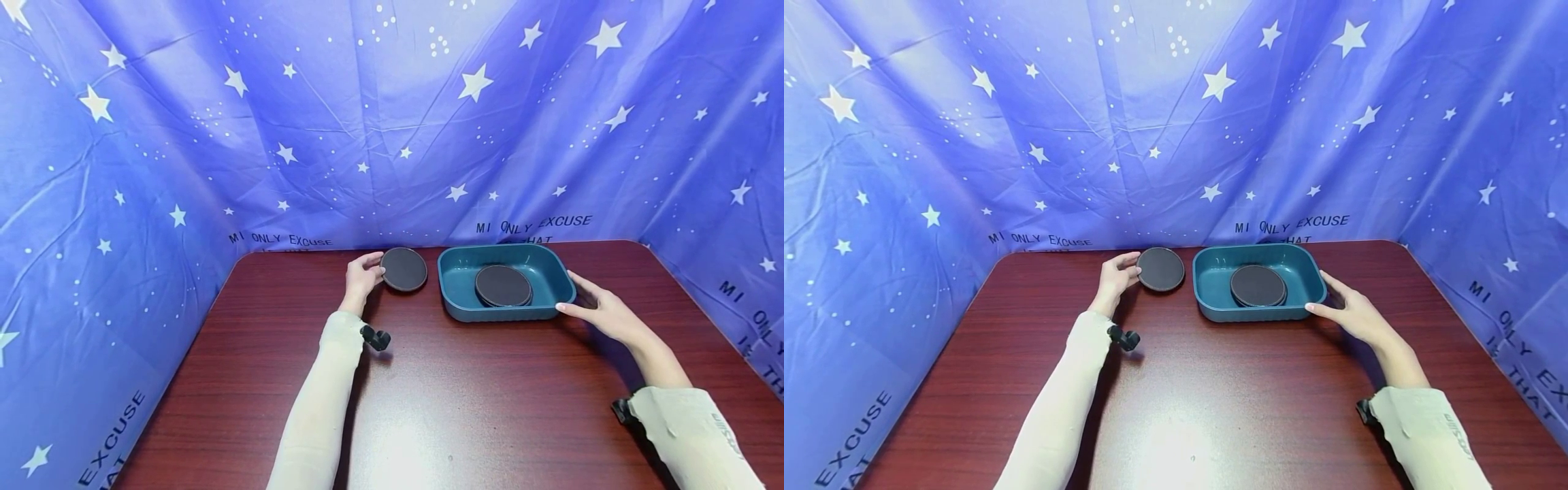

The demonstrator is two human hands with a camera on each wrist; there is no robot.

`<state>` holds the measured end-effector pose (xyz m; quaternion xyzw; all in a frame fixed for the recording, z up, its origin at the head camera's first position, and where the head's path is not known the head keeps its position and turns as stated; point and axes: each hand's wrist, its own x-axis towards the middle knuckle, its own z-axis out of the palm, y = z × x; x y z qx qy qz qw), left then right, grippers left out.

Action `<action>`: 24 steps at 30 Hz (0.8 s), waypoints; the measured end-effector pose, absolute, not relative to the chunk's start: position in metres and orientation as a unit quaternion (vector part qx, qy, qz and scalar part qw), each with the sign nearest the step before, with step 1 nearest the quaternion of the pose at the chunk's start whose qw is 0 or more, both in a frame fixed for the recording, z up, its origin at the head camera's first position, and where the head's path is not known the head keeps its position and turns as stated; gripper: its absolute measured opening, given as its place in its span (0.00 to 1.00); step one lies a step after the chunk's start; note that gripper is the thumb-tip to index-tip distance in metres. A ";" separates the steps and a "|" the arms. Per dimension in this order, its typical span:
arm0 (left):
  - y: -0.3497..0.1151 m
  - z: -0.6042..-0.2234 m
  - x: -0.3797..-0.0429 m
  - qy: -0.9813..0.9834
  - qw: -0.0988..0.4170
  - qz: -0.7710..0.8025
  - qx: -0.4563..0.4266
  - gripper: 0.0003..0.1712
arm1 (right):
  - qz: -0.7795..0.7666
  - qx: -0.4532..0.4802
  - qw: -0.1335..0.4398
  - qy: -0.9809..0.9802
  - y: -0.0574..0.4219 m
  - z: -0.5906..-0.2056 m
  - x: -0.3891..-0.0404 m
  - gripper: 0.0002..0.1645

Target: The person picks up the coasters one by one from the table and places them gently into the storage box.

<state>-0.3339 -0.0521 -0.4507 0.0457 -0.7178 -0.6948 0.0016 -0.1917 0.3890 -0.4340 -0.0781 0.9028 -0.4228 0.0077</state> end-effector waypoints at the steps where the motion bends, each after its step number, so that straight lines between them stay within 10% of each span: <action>1: -0.052 -0.450 -0.334 -0.714 0.001 -0.699 0.047 0.25 | -0.426 -0.079 0.007 0.901 0.389 -0.434 -0.191 0.48; 24: -0.031 -0.421 -0.330 -0.676 -0.004 -0.737 0.009 0.26 | -0.413 -0.078 0.012 0.907 0.388 -0.433 -0.193 0.49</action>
